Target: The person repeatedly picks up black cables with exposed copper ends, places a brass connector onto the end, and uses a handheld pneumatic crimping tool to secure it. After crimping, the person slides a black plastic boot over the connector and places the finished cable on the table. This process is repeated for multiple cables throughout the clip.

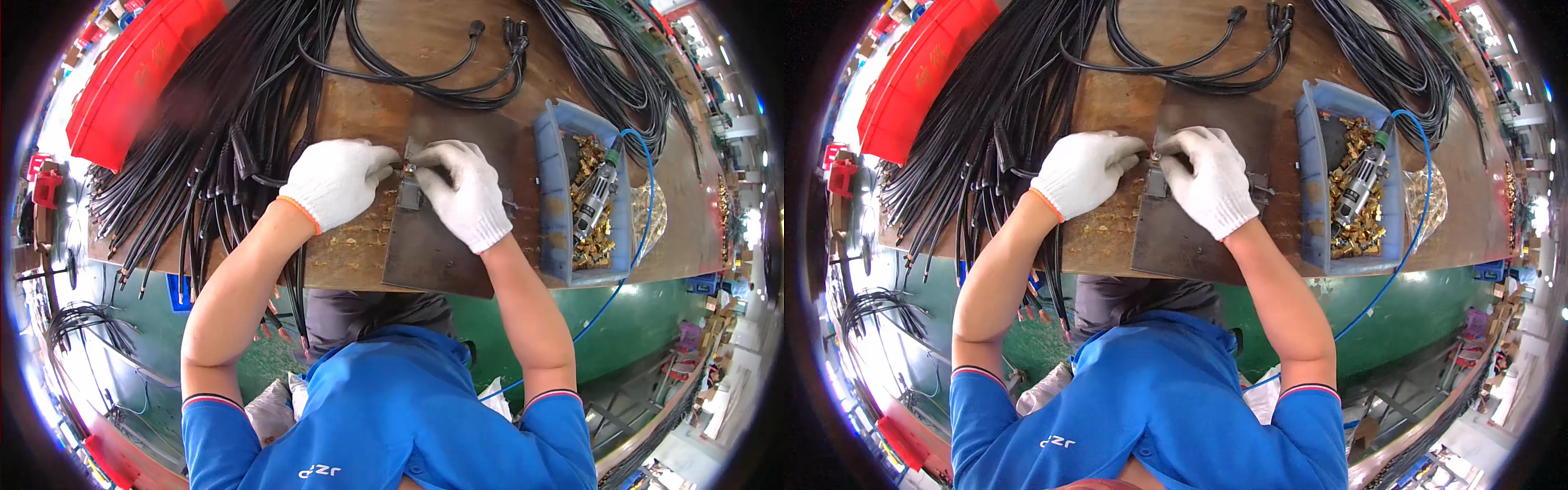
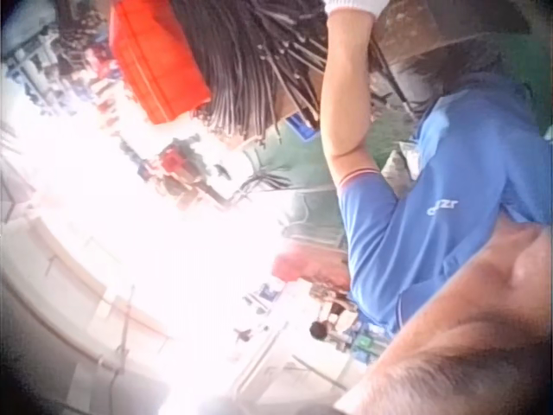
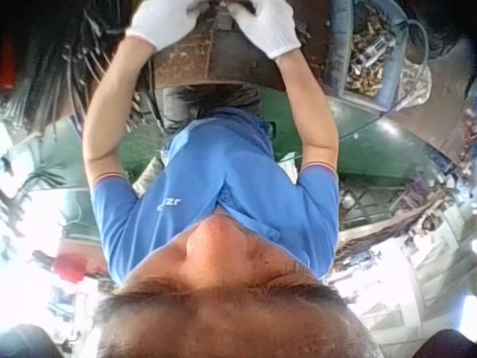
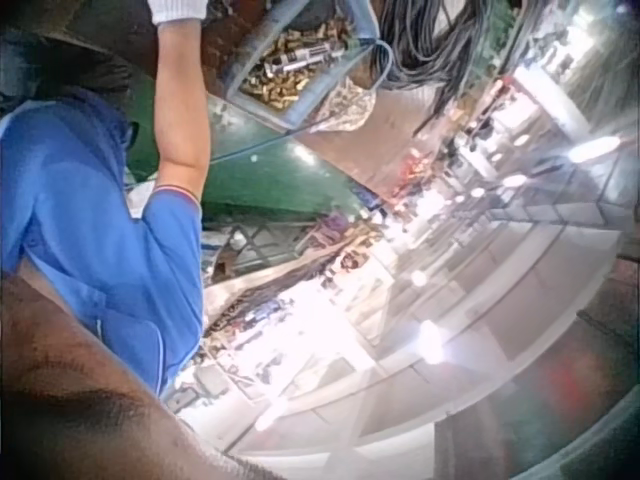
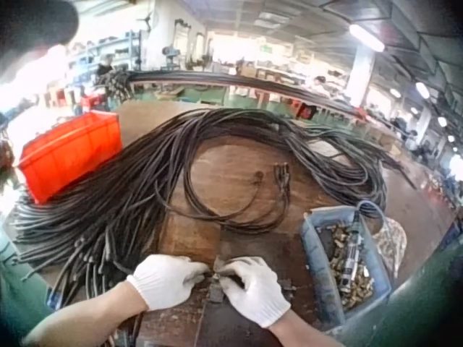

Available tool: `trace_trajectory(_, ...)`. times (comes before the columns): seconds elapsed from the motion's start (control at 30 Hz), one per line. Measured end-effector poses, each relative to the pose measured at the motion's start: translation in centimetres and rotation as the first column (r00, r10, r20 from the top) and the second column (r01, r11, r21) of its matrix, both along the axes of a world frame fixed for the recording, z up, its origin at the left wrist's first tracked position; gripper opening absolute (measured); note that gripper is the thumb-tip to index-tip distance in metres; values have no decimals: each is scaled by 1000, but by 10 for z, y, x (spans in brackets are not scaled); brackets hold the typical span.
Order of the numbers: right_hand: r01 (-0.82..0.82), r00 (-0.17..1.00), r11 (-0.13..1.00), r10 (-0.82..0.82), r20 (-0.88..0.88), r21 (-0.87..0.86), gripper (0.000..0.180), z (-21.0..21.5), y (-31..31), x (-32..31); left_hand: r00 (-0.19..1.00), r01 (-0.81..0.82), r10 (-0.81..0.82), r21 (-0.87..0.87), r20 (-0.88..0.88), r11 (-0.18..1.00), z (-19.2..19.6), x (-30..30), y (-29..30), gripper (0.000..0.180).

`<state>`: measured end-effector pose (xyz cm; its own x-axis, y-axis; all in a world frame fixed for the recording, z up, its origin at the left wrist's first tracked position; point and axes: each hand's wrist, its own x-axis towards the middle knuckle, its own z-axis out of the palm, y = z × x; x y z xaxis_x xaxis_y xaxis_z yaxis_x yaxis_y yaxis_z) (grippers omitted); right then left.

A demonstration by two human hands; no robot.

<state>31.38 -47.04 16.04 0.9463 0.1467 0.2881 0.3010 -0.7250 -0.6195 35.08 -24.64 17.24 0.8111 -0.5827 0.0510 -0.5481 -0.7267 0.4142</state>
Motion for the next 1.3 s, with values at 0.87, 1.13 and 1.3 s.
trace_trajectory(0.87,687,712,544,-637,296,-482,60,63,-169,-43,998,0,-6,-78,-69,997,-10,4,-1,28)
trace_trajectory(1.13,577,812,797,-584,16,-178,90,14,-244,-32,994,-15,5,-89,-111,996,-10,4,1,30)
trace_trajectory(1.3,615,777,592,-567,-273,521,34,82,-225,-40,991,-22,12,-80,-130,997,-9,5,2,30)
